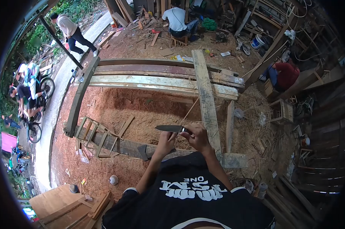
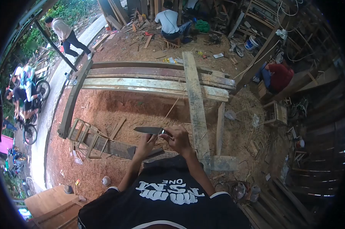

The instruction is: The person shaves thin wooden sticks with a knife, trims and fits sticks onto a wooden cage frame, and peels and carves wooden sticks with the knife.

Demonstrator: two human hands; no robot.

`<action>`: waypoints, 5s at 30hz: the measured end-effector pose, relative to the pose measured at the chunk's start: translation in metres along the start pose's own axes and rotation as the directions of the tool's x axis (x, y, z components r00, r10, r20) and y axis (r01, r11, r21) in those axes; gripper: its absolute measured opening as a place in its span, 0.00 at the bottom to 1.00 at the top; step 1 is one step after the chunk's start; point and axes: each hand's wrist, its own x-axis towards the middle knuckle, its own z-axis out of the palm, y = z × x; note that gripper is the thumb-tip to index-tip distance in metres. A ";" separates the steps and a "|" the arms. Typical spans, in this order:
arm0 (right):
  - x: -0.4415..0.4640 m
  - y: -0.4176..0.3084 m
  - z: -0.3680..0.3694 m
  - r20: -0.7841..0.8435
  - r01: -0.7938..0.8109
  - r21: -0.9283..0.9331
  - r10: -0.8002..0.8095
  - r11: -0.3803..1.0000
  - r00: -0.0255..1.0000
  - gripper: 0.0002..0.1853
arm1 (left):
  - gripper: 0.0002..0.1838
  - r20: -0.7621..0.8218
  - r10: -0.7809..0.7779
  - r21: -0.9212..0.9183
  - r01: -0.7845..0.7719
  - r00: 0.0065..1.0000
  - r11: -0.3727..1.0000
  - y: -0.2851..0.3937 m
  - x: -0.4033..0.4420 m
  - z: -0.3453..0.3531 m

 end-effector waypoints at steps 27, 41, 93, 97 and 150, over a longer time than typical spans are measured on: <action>-0.047 0.048 -0.048 -0.320 -0.402 -0.034 0.371 0.915 0.872 0.16 | 0.13 0.099 -0.198 -0.404 0.221 0.975 0.888 0.043 0.000 -0.007; -0.014 -0.007 -0.015 -0.097 -0.039 0.033 0.042 0.999 0.994 0.21 | 0.19 0.142 -0.159 -0.479 0.209 0.977 0.852 0.037 0.000 0.010; -0.013 0.091 -0.072 -0.493 -0.480 -0.033 0.404 0.876 0.770 0.21 | 0.22 0.225 -0.228 -0.545 0.316 0.947 0.777 0.025 -0.046 -0.020; -0.018 0.070 -0.081 -0.446 -0.372 -0.022 0.324 0.928 0.835 0.18 | 0.22 0.064 -0.261 -0.547 0.253 0.963 0.798 0.011 -0.030 -0.031; 0.006 0.007 -0.031 -0.109 0.080 0.017 -0.078 0.997 0.991 0.20 | 0.20 0.257 -0.175 -0.581 0.297 0.950 0.758 0.042 -0.004 -0.011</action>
